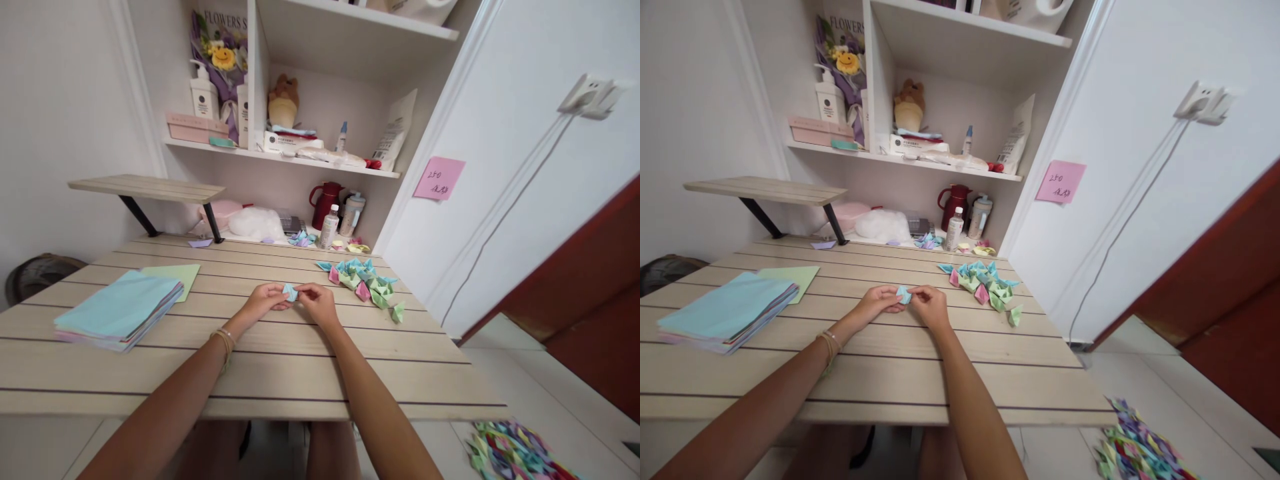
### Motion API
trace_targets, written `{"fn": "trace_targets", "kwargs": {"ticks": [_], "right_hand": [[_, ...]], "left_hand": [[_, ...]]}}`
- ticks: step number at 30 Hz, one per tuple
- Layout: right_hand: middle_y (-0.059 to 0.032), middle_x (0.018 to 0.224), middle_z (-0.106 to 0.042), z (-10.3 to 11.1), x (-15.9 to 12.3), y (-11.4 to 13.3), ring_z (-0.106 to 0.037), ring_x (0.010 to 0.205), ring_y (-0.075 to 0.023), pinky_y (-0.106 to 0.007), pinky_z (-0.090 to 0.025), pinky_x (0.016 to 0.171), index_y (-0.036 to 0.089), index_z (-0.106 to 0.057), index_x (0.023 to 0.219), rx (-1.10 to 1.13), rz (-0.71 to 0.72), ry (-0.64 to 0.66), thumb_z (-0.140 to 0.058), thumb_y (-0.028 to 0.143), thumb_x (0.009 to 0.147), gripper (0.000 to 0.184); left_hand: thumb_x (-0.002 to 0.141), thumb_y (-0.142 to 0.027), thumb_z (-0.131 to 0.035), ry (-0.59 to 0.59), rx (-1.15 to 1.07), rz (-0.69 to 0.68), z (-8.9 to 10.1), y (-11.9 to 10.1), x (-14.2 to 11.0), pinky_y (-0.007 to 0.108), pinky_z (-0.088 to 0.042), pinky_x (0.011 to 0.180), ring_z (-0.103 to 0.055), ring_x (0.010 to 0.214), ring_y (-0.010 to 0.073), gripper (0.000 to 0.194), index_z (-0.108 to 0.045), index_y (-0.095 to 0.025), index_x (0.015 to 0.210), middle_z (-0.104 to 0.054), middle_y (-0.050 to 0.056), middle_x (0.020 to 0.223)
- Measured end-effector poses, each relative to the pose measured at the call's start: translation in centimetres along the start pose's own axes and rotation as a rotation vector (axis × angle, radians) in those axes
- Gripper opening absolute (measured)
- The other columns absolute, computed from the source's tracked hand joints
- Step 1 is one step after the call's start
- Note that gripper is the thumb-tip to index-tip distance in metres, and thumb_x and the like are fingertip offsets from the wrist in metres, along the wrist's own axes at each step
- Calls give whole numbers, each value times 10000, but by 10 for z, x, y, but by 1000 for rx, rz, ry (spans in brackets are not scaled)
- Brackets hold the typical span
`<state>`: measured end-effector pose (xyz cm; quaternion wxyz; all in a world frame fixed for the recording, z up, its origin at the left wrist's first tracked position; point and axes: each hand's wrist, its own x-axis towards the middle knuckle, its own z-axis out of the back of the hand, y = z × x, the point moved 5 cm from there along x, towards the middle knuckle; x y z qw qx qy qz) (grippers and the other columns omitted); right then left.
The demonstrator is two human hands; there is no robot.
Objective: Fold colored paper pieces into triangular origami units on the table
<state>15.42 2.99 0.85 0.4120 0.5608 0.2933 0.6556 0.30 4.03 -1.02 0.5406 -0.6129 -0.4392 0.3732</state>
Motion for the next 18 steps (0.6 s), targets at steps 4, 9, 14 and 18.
{"fn": "trace_targets", "kwargs": {"ticks": [4,9,14,18], "right_hand": [[-45,766,-687,0,1,-2,-615,659,-170,-271,-486,604,184,-680,805,23,-56,32,-605,275,669,180],[-50,807,-678,-1,1,-1,-600,673,-169,-259,-465,570,208,-675,902,-57,-12,70,-655,346,652,286],[-50,728,-663,1,1,3,-578,655,-175,-270,-452,571,224,-702,743,-185,93,89,-624,317,686,135],[-36,694,-661,1,1,3,-571,645,-175,-280,-447,605,222,-698,700,-227,84,82,-622,279,675,98]], "left_hand": [[606,-289,-723,-18,50,-64,2,2,2,247,-515,585,-643,604,153,288,-645,-102,811,-689,87,701],[610,-282,-709,14,172,-141,-2,2,0,253,-514,583,-627,601,154,266,-681,-110,811,-681,70,676],[648,-314,-660,-42,325,-262,-3,-8,-5,233,-500,569,-609,603,152,183,-707,-163,738,-685,67,756],[646,-319,-653,-100,353,-290,-2,-13,-6,225,-488,563,-601,625,166,154,-700,-177,681,-678,52,707]]}}
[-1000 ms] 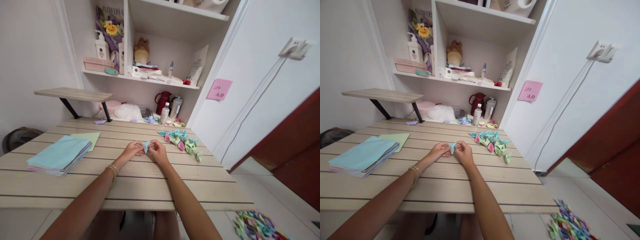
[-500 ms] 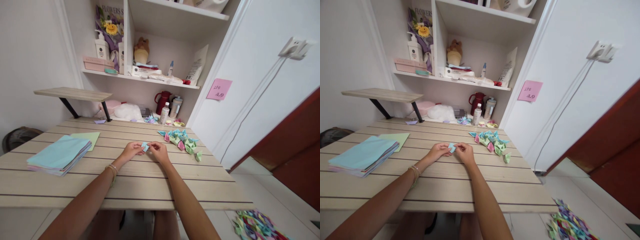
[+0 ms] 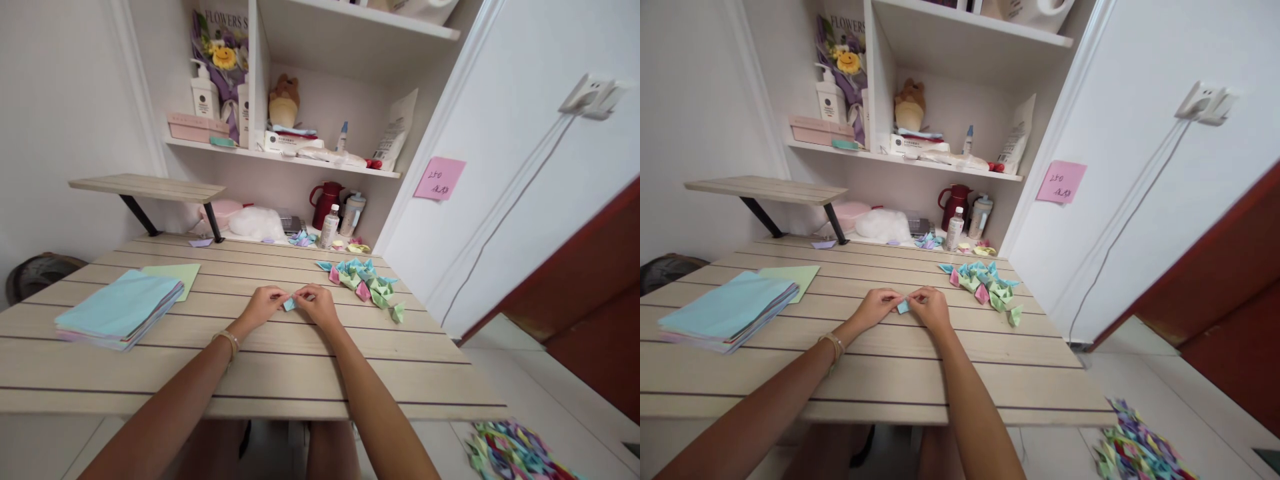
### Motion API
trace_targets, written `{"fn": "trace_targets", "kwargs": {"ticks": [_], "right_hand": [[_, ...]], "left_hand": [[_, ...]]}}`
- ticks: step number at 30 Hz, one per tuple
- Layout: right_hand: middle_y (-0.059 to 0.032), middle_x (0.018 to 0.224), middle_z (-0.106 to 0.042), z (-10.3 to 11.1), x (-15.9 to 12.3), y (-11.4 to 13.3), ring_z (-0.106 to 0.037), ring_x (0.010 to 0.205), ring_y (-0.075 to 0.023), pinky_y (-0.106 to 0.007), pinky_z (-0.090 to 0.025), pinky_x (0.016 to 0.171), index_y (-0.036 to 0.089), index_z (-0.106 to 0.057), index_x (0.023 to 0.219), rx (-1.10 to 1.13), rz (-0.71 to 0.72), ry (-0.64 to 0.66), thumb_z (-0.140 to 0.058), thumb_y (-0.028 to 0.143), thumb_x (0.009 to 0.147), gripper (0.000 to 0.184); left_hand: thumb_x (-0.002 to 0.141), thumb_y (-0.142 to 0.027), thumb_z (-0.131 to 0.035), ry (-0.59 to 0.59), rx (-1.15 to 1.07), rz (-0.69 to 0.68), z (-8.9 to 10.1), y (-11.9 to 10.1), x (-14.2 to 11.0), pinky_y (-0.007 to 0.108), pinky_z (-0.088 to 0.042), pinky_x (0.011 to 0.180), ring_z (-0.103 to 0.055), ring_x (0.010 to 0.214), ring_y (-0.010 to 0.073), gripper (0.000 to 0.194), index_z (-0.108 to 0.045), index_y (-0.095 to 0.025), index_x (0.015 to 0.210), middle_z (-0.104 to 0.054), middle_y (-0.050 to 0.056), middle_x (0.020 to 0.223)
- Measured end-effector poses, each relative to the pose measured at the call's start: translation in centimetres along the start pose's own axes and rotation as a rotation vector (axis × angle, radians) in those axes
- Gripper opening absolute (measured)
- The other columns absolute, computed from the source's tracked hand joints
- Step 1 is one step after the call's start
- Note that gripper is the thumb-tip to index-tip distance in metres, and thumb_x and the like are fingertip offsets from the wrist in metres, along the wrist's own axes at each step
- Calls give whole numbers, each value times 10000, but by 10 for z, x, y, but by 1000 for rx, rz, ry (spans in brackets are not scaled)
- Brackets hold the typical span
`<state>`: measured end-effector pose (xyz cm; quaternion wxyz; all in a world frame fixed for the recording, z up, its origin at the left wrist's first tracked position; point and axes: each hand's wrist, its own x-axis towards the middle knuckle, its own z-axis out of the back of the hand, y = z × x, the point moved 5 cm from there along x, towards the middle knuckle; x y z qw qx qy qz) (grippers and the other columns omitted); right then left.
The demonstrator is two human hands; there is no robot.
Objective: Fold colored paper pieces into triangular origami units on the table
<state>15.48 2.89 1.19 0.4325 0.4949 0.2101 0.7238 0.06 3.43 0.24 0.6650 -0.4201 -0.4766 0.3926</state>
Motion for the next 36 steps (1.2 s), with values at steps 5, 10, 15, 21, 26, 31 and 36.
{"fn": "trace_targets", "kwargs": {"ticks": [5,10,15,21,26,31,36], "right_hand": [[-32,678,-661,-1,-1,-3,-580,657,-181,-288,-449,652,214,-691,654,72,-62,-39,-640,282,654,85],[-27,709,-674,-9,-2,-4,-591,660,-177,-276,-457,632,194,-682,691,241,-158,-2,-621,303,664,127],[-19,711,-675,-18,-2,-3,-596,676,-171,-267,-459,653,192,-672,687,364,-189,43,-619,297,653,123],[-4,671,-648,-20,-2,-9,-574,609,-147,-252,-458,598,186,-642,693,456,-261,13,-613,278,637,112],[1,649,-630,-11,-1,-15,-560,600,-138,-240,-440,582,171,-625,669,445,-290,-10,-608,270,632,107],[-4,658,-631,-11,-2,-10,-558,604,-132,-234,-433,585,161,-626,671,405,-241,101,-619,272,628,119],[-28,754,-650,-12,-2,-7,-578,648,-134,-246,-455,621,162,-639,762,365,-226,114,-617,328,658,198]], "left_hand": [[648,-339,-651,-79,-32,27,5,3,3,255,-504,591,-608,610,170,179,-690,-168,683,-677,43,682],[635,-367,-665,-153,-200,129,7,10,4,279,-525,625,-623,698,183,254,-673,-137,742,-677,53,736],[630,-377,-676,-226,-342,170,8,12,2,297,-543,631,-619,705,173,302,-644,-113,774,-654,56,750],[614,-356,-697,-220,-382,198,5,9,1,334,-543,689,-623,746,187,297,-624,-114,769,-645,49,746],[581,-222,-746,55,-523,228,-4,8,1,345,-471,838,-617,871,183,396,-606,-128,940,-654,88,938],[544,-163,-764,139,-465,233,-4,13,0,324,-461,832,-630,801,155,375,-610,-118,883,-667,73,871],[555,-207,-758,62,-427,255,-1,17,2,323,-501,753,-639,699,148,308,-580,-113,788,-660,38,714]]}}
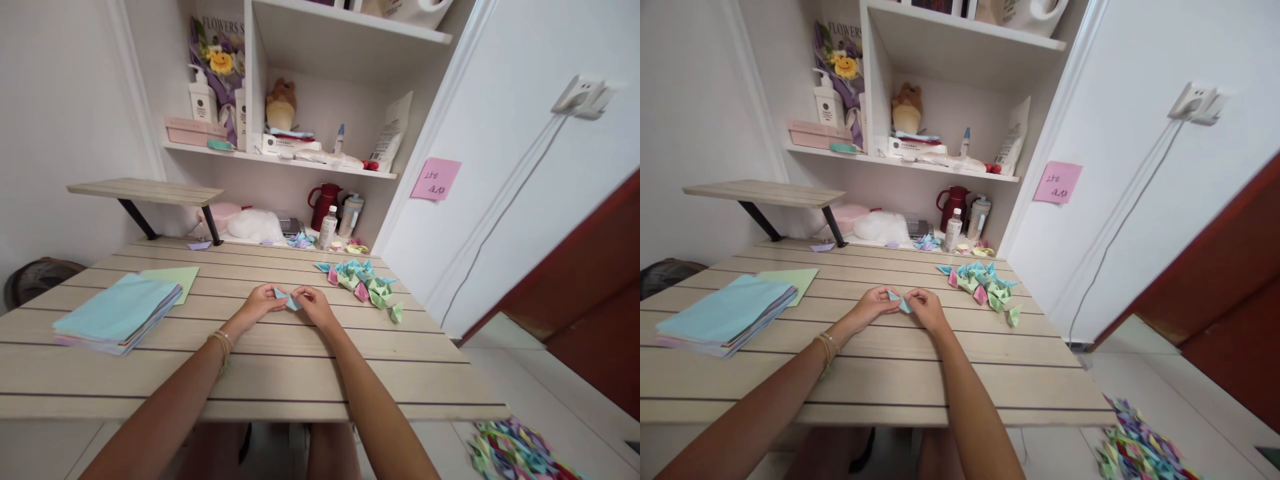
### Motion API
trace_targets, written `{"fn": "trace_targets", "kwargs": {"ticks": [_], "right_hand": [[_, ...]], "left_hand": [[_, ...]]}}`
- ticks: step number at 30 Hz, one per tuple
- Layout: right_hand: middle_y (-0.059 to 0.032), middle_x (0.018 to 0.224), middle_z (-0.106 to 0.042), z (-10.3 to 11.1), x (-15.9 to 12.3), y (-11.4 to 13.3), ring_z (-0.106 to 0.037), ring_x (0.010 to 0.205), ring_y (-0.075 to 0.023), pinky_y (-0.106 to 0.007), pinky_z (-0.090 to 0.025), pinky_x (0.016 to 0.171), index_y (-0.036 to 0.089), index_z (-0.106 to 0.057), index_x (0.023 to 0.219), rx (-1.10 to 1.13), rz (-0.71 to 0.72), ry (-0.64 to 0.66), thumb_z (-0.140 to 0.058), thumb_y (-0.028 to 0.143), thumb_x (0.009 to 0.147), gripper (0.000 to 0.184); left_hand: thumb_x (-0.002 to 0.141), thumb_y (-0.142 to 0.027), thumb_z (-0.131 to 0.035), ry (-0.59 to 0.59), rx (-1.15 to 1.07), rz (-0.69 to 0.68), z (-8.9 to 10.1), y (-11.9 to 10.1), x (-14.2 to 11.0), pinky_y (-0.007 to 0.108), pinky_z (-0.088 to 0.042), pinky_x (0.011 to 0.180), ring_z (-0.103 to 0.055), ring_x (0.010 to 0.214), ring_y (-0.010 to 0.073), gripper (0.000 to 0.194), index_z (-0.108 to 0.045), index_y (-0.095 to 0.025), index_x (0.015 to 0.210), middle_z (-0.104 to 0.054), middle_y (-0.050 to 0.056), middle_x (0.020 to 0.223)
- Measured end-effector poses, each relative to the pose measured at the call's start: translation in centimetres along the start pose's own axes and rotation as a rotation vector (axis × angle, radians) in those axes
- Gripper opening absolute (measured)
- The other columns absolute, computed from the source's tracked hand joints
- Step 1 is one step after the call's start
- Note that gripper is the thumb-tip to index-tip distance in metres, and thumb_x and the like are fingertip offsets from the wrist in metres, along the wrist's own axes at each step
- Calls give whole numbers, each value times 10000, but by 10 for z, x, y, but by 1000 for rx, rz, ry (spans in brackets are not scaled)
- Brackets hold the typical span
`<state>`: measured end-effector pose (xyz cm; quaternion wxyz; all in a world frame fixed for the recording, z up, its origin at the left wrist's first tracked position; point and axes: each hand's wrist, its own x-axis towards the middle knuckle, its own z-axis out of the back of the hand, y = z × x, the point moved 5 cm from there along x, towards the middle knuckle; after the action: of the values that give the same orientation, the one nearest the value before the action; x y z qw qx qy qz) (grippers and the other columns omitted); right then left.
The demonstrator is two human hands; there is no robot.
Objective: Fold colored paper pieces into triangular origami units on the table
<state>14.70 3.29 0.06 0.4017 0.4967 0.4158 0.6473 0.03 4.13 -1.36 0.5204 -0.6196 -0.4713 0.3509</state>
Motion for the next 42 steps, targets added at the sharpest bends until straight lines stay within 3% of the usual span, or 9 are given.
{"fn": "trace_targets", "kwargs": {"ticks": [4,12,18,25,32,38,42], "right_hand": [[-39,772,-663,-1,1,-9,-595,624,-143,-261,-475,601,153,-613,936,32,-71,0,-727,343,541,453],[-37,646,-661,-9,1,-17,-604,546,-156,-270,-496,540,138,-624,762,107,-92,1,-726,357,537,330],[-39,724,-678,1,3,-9,-628,634,-167,-279,-502,616,157,-622,859,16,5,-132,-721,325,556,361],[-28,680,-670,15,3,-3,-618,615,-164,-279,-494,616,178,-657,806,-137,125,-176,-587,310,712,176],[-38,736,-693,13,-2,10,-621,669,-175,-278,-477,657,200,-678,743,-345,299,-156,-589,261,717,112],[-32,723,-685,13,-3,17,-618,664,-186,-292,-476,648,204,-674,752,-410,242,-130,-553,252,719,133],[-12,691,-675,18,-7,21,-619,656,-193,-291,-481,642,219,-658,737,-364,162,-202,-550,255,715,117]], "left_hand": [[549,-219,-759,-35,20,-60,1,-1,2,301,-512,718,-643,704,155,331,-565,-113,796,-666,45,729],[537,-211,-760,-77,80,-99,4,1,3,227,-495,531,-613,516,125,421,-528,-129,878,-611,-21,552],[569,-209,-750,-158,-30,-87,8,-3,2,308,-529,684,-652,644,158,433,-512,-129,922,-655,21,661],[683,-244,-673,-184,-157,-122,18,-7,7,385,-492,829,-645,845,200,357,-563,-108,994,-673,117,901],[703,-294,-651,-186,-97,-87,21,-2,9,382,-468,868,-623,914,211,332,-616,-125,986,-654,125,1021],[694,-292,-658,-179,-94,-85,20,-2,9,370,-473,864,-611,946,221,331,-623,-133,981,-633,123,1074],[711,-295,-645,-165,-126,-81,20,-3,9,359,-494,827,-629,912,213,390,-573,-152,1067,-629,130,1076]]}}
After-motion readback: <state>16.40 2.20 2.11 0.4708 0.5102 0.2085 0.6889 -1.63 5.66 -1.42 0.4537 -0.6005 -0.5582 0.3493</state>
